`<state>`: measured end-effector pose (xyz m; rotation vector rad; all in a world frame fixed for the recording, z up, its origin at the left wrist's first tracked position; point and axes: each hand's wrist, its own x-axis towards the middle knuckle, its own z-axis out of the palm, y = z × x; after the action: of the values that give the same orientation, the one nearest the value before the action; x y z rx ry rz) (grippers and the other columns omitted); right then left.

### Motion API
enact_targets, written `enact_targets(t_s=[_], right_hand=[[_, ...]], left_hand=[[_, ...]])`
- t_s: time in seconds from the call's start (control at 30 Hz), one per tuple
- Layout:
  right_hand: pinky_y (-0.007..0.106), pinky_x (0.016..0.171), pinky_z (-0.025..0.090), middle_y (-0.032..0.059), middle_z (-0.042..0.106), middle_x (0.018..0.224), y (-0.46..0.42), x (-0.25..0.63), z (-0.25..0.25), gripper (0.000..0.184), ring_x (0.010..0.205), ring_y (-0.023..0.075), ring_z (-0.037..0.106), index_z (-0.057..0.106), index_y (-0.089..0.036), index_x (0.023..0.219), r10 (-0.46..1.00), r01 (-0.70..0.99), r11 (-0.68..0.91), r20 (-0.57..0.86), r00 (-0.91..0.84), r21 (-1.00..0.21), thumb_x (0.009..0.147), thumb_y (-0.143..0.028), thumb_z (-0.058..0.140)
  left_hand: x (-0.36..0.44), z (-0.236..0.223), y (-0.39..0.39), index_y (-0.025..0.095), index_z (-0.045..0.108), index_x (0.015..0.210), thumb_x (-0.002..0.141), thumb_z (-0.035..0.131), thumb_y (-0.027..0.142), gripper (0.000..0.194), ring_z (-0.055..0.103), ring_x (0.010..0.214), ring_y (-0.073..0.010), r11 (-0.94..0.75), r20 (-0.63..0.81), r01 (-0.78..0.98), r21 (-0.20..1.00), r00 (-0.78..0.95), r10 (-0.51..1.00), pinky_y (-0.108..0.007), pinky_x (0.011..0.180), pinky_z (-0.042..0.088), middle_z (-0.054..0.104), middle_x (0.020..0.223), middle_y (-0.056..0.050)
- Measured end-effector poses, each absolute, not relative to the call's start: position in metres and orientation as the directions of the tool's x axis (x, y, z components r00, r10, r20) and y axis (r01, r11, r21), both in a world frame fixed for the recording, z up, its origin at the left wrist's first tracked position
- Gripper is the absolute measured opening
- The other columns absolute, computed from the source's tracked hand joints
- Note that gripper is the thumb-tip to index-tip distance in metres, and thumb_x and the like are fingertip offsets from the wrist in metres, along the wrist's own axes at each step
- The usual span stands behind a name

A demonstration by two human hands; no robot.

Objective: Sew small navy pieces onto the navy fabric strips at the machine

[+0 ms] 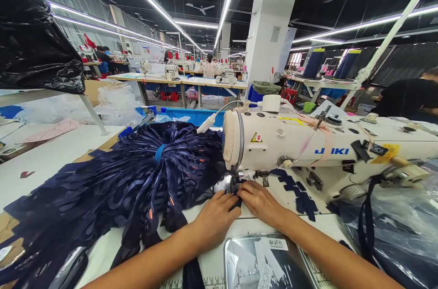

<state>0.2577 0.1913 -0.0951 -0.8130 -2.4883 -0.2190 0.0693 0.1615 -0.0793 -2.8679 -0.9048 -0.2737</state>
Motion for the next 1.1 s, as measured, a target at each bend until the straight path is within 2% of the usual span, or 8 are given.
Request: enact_targets(t_s=[0.13, 0.27, 0.33, 0.43, 0.53, 0.7, 1.1], right_hand=[[0.035, 0.071, 0.051, 0.0086, 0.059, 0.087, 0.189, 0.260, -0.091, 0.015, 0.077, 0.0197, 0.053, 0.059, -0.009, 0.088, 0.450, 0.560, 0.819, 0.467, -0.761, 0.125, 0.084, -0.006, 0.045], [0.036, 0.071, 0.052, 0.0116, 0.062, 0.094, 0.189, 0.262, -0.088, 0.020, 0.085, 0.0228, 0.056, 0.060, -0.007, 0.098, 0.434, 0.555, 0.806, 0.433, -0.790, 0.206, 0.082, -0.005, 0.047], [0.035, 0.070, 0.053, 0.0131, 0.062, 0.099, 0.190, 0.264, -0.087, 0.025, 0.091, 0.0239, 0.057, 0.059, -0.007, 0.104, 0.453, 0.562, 0.799, 0.401, -0.797, 0.213, 0.082, -0.004, 0.046], [0.035, 0.069, 0.054, 0.0154, 0.061, 0.109, 0.194, 0.267, -0.087, 0.034, 0.095, 0.0245, 0.059, 0.056, -0.008, 0.112, 0.512, 0.594, 0.778, 0.342, -0.788, 0.202, 0.081, -0.002, 0.042], [0.039, 0.073, 0.054, 0.0163, 0.059, 0.114, 0.198, 0.269, -0.090, 0.040, 0.098, 0.0258, 0.059, 0.055, -0.009, 0.116, 0.562, 0.624, 0.763, 0.304, -0.769, 0.168, 0.081, -0.001, 0.039], [0.042, 0.080, 0.052, 0.0164, 0.057, 0.118, 0.204, 0.271, -0.098, 0.042, 0.102, 0.0272, 0.058, 0.054, -0.011, 0.120, 0.582, 0.635, 0.760, 0.291, -0.760, 0.138, 0.080, -0.003, 0.041], [0.040, 0.084, 0.049, 0.0189, 0.057, 0.118, 0.202, 0.270, -0.092, 0.046, 0.102, 0.0253, 0.058, 0.050, -0.006, 0.122, 0.591, 0.644, 0.747, 0.278, -0.757, 0.166, 0.077, -0.001, 0.040]], left_hand=[[0.068, -0.079, 0.160, 0.013, 0.058, 0.095, 0.076, 0.046, 0.006, 0.024, 0.055, 0.103, -0.0217, -0.815, 0.231, 0.578, -0.043, 0.799, 0.555, -0.038, 0.095, 0.040, 0.060, 0.109, -0.012], [0.067, -0.077, 0.159, 0.015, 0.057, 0.097, 0.076, 0.043, 0.006, 0.026, 0.052, 0.110, -0.0198, -0.805, 0.276, 0.593, 0.001, 0.773, 0.571, -0.047, 0.107, 0.023, 0.059, 0.114, -0.011], [0.070, -0.076, 0.160, 0.015, 0.056, 0.100, 0.076, 0.043, 0.006, 0.028, 0.051, 0.111, -0.0195, -0.790, 0.264, 0.613, -0.002, 0.762, 0.591, -0.048, 0.107, 0.021, 0.058, 0.114, -0.011], [0.076, -0.074, 0.161, 0.014, 0.057, 0.099, 0.075, 0.044, 0.005, 0.029, 0.053, 0.108, -0.0200, -0.764, 0.230, 0.644, -0.044, 0.750, 0.620, -0.046, 0.106, 0.025, 0.060, 0.109, -0.012], [0.083, -0.075, 0.164, 0.010, 0.058, 0.096, 0.076, 0.047, 0.006, 0.024, 0.054, 0.105, -0.0230, -0.754, 0.208, 0.651, -0.084, 0.751, 0.626, -0.043, 0.104, 0.031, 0.061, 0.105, -0.014], [0.090, -0.080, 0.167, 0.008, 0.057, 0.101, 0.075, 0.048, 0.005, 0.027, 0.054, 0.105, -0.0270, -0.729, 0.173, 0.683, -0.048, 0.725, 0.667, -0.039, 0.094, 0.043, 0.059, 0.109, -0.017], [0.094, -0.084, 0.172, 0.007, 0.057, 0.102, 0.074, 0.049, 0.003, 0.030, 0.055, 0.105, -0.0275, -0.698, 0.196, 0.714, -0.049, 0.692, 0.695, -0.039, 0.093, 0.043, 0.059, 0.111, -0.018]])
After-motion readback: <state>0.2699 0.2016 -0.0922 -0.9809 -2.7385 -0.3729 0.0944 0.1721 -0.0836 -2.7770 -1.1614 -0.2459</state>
